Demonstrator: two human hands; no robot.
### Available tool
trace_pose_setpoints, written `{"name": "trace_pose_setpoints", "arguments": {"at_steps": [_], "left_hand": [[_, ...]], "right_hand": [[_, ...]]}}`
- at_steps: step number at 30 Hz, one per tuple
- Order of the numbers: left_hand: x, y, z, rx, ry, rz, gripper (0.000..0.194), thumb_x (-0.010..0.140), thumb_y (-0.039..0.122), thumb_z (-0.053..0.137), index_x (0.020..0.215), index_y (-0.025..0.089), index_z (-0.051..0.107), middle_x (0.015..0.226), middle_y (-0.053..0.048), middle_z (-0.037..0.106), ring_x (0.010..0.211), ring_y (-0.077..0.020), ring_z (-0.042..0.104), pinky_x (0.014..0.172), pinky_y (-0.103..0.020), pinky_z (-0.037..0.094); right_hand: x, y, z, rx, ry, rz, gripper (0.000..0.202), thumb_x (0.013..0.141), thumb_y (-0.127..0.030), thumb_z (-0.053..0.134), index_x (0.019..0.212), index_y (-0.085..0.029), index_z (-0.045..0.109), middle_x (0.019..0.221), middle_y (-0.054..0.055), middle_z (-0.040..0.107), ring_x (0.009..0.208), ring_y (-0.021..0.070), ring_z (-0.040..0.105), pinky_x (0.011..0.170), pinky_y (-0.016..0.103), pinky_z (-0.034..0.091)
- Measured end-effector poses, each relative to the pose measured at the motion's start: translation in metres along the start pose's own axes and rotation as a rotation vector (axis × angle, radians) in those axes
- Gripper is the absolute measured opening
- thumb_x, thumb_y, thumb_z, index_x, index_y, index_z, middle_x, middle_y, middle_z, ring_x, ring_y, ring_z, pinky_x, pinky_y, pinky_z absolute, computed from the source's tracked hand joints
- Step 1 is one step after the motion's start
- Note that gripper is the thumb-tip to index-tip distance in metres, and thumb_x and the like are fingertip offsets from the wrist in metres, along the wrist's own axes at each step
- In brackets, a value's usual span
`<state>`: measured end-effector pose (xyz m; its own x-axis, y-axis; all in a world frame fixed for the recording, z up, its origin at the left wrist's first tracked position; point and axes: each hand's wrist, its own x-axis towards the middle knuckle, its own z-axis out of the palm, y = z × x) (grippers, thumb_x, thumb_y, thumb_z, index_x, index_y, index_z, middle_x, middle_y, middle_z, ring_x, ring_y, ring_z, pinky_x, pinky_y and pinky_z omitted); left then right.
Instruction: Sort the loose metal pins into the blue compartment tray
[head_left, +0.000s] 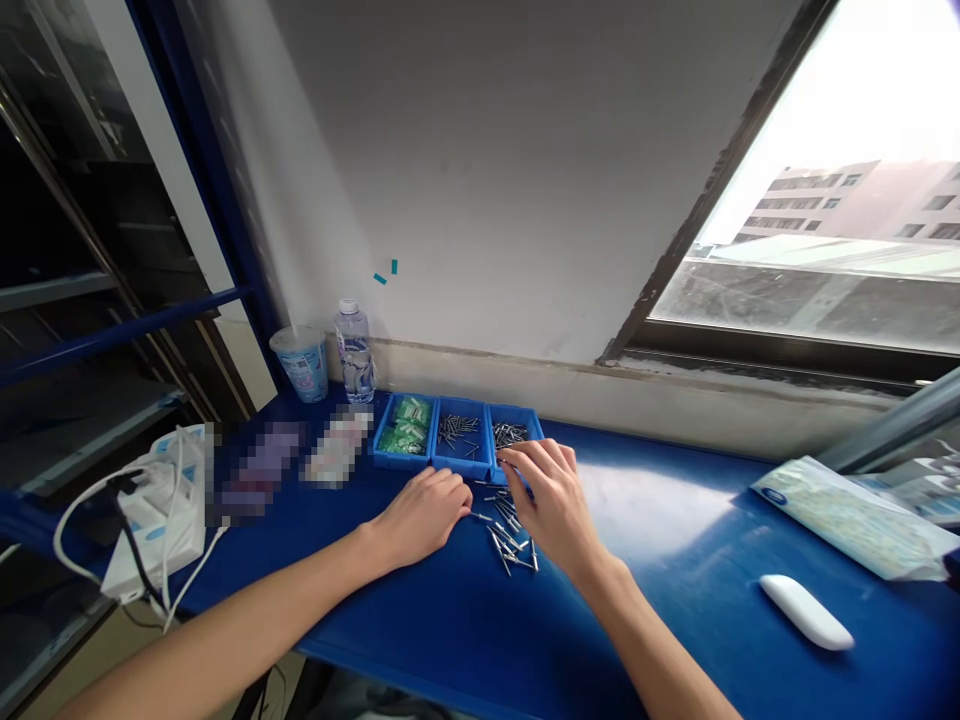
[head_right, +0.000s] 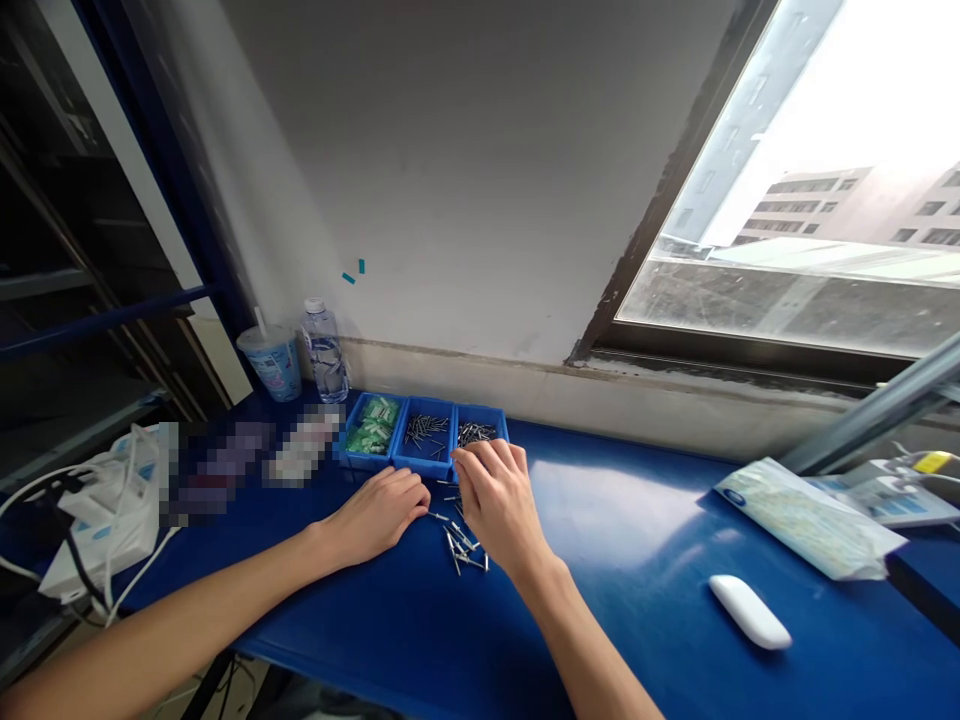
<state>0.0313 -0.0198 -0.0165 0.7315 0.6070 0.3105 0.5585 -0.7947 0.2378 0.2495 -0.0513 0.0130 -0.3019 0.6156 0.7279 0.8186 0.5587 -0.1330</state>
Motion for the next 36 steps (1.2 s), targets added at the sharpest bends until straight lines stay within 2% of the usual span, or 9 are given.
{"name": "trace_pose_setpoints", "arguments": {"at_steps": [4, 8, 11, 23, 29, 36], "left_hand": [[-0.005, -0.002, -0.011, 0.064, 0.124, 0.093, 0.014, 0.107, 0.013, 0.051, 0.096, 0.017, 0.058, 0.091, -0.005, 0.064, 0.083, -0.0214, 0.060, 0.075, -0.034, 0.044], [-0.004, -0.004, -0.017, 0.029, 0.243, 0.104, 0.019, 0.111, 0.018, 0.042, 0.100, 0.017, 0.057, 0.093, -0.005, 0.064, 0.084, -0.0213, 0.060, 0.077, -0.035, 0.047], [-0.003, -0.005, -0.019, -0.007, 0.286, 0.078, 0.020, 0.111, 0.018, 0.041, 0.101, 0.017, 0.058, 0.089, -0.004, 0.064, 0.079, -0.0202, 0.060, 0.073, -0.033, 0.047], [-0.005, -0.007, -0.022, -0.143, 0.243, 0.096, 0.014, 0.107, 0.021, 0.053, 0.100, 0.018, 0.064, 0.092, -0.004, 0.072, 0.085, -0.0208, 0.063, 0.080, -0.035, 0.048], [-0.004, -0.008, -0.022, -0.145, 0.241, 0.078, 0.016, 0.107, 0.021, 0.051, 0.098, 0.018, 0.064, 0.091, -0.004, 0.071, 0.084, -0.0207, 0.063, 0.078, -0.034, 0.047], [-0.005, -0.008, -0.023, -0.173, 0.234, 0.088, 0.014, 0.106, 0.021, 0.053, 0.100, 0.018, 0.065, 0.093, -0.004, 0.072, 0.086, -0.0204, 0.064, 0.081, -0.034, 0.047]], "right_hand": [[-0.003, -0.004, 0.002, 0.127, -0.141, -0.099, 0.025, 0.112, -0.018, 0.043, 0.108, -0.021, 0.067, 0.081, 0.003, 0.068, 0.072, 0.0180, 0.058, 0.071, 0.034, 0.042], [-0.005, -0.006, 0.005, 0.153, -0.203, -0.112, 0.023, 0.113, -0.025, 0.045, 0.108, -0.020, 0.067, 0.080, 0.002, 0.067, 0.071, 0.0176, 0.060, 0.069, 0.032, 0.045], [-0.006, -0.004, 0.009, 0.142, -0.201, -0.115, 0.025, 0.113, -0.025, 0.043, 0.104, -0.020, 0.066, 0.081, 0.003, 0.067, 0.071, 0.0175, 0.062, 0.069, 0.031, 0.045], [-0.010, -0.016, 0.019, 0.232, -0.181, -0.074, 0.023, 0.111, -0.021, 0.046, 0.099, -0.021, 0.066, 0.081, 0.002, 0.067, 0.068, 0.0165, 0.062, 0.067, 0.029, 0.047], [-0.009, -0.017, 0.019, 0.210, -0.179, -0.052, 0.017, 0.110, -0.023, 0.048, 0.104, -0.021, 0.064, 0.085, 0.002, 0.069, 0.068, 0.0160, 0.064, 0.067, 0.028, 0.047], [-0.010, -0.017, 0.021, 0.224, -0.170, -0.044, 0.023, 0.112, -0.023, 0.044, 0.099, -0.021, 0.063, 0.084, 0.002, 0.066, 0.066, 0.0148, 0.060, 0.067, 0.027, 0.046]]}}
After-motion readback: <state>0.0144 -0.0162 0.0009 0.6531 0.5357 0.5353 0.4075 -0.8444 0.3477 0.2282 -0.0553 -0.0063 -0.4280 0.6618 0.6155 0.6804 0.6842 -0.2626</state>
